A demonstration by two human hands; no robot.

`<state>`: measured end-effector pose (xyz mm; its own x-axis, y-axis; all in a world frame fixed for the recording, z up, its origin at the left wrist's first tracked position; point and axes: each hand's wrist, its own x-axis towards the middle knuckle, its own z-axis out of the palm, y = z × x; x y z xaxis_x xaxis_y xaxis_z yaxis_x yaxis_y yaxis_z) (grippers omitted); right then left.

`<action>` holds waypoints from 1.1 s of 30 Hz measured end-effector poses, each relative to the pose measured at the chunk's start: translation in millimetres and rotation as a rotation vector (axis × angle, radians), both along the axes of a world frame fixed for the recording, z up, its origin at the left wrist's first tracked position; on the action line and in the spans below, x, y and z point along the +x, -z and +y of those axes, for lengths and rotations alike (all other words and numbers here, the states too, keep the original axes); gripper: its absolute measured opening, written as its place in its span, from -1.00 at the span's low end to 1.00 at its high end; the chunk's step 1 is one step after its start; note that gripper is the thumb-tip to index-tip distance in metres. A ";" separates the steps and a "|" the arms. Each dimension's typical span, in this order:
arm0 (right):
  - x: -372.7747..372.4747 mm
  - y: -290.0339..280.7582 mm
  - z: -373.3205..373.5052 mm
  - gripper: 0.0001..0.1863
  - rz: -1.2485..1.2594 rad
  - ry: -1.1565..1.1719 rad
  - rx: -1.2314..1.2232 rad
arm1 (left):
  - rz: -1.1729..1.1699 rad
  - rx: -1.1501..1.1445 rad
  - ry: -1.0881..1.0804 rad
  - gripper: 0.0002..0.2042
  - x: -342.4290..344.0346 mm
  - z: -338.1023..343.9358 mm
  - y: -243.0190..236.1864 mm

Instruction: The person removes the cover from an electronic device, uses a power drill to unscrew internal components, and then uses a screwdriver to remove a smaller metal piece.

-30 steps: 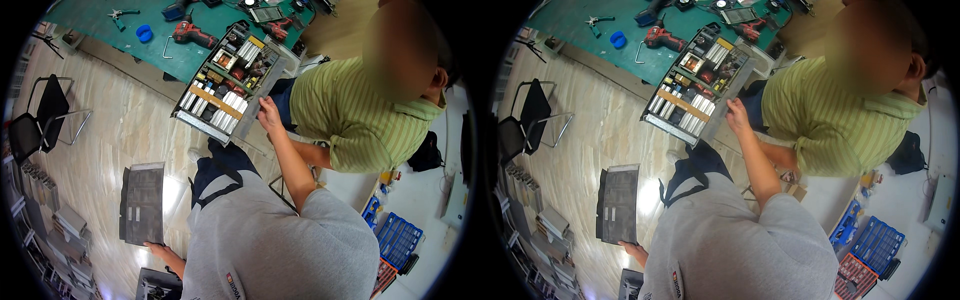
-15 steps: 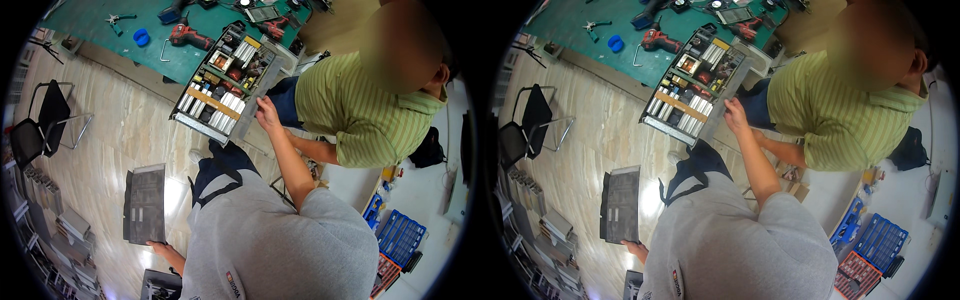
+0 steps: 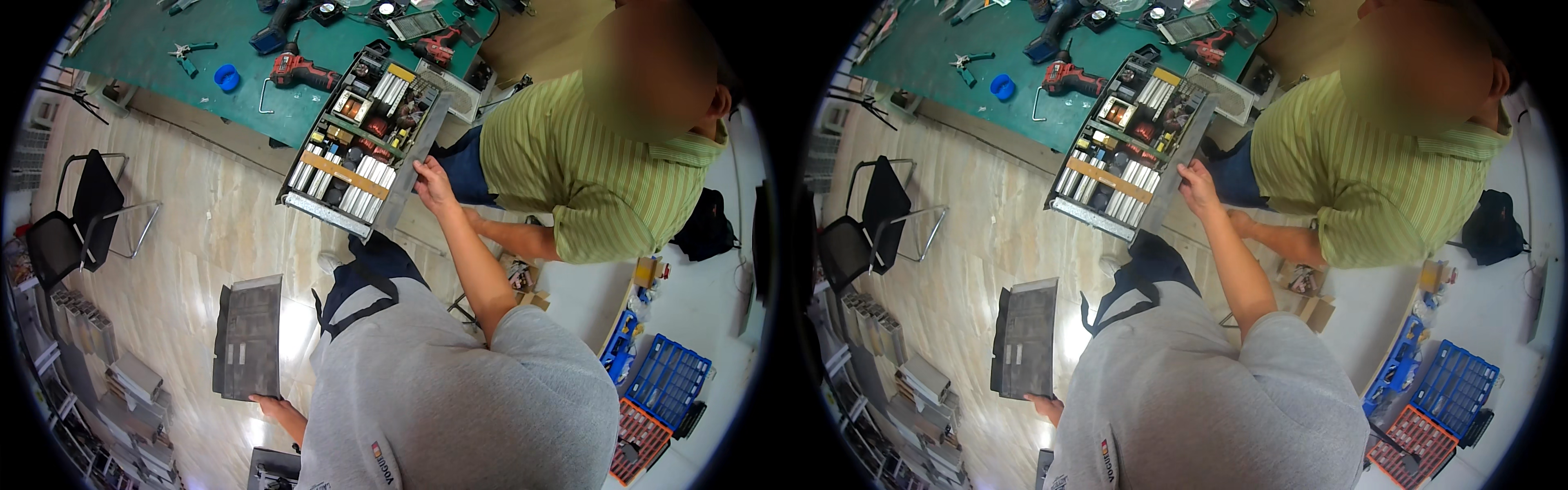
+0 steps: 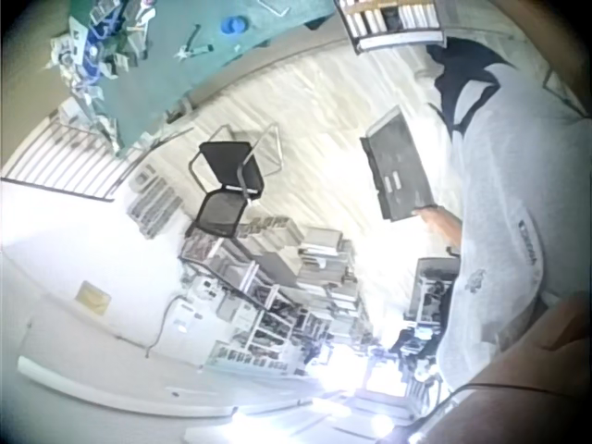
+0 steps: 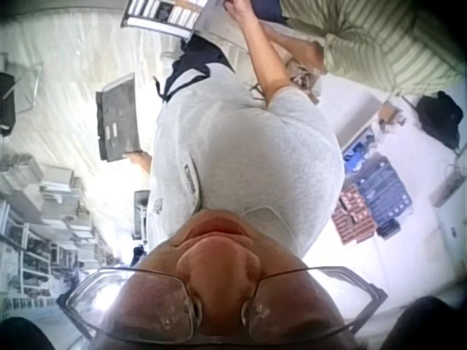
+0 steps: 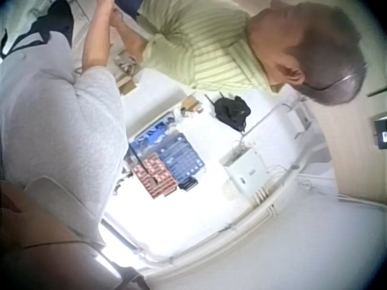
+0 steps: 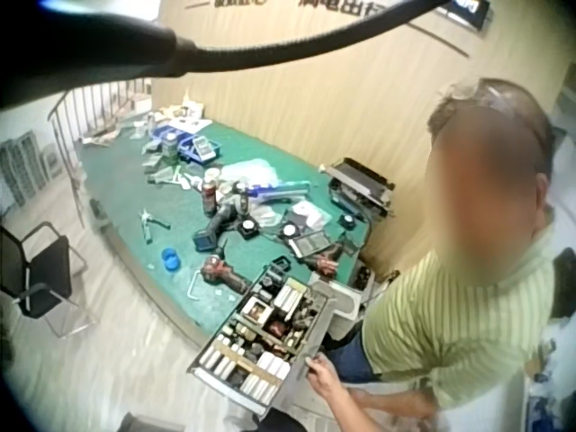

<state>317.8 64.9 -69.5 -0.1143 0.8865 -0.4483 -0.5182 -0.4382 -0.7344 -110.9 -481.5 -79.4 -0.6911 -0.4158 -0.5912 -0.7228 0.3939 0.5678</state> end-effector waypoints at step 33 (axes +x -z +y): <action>-8.5 -3.6 11.4 -0.65 -0.593 -0.022 -0.006 | 0.060 -0.092 0.046 -0.12 11.0 -12.3 29.9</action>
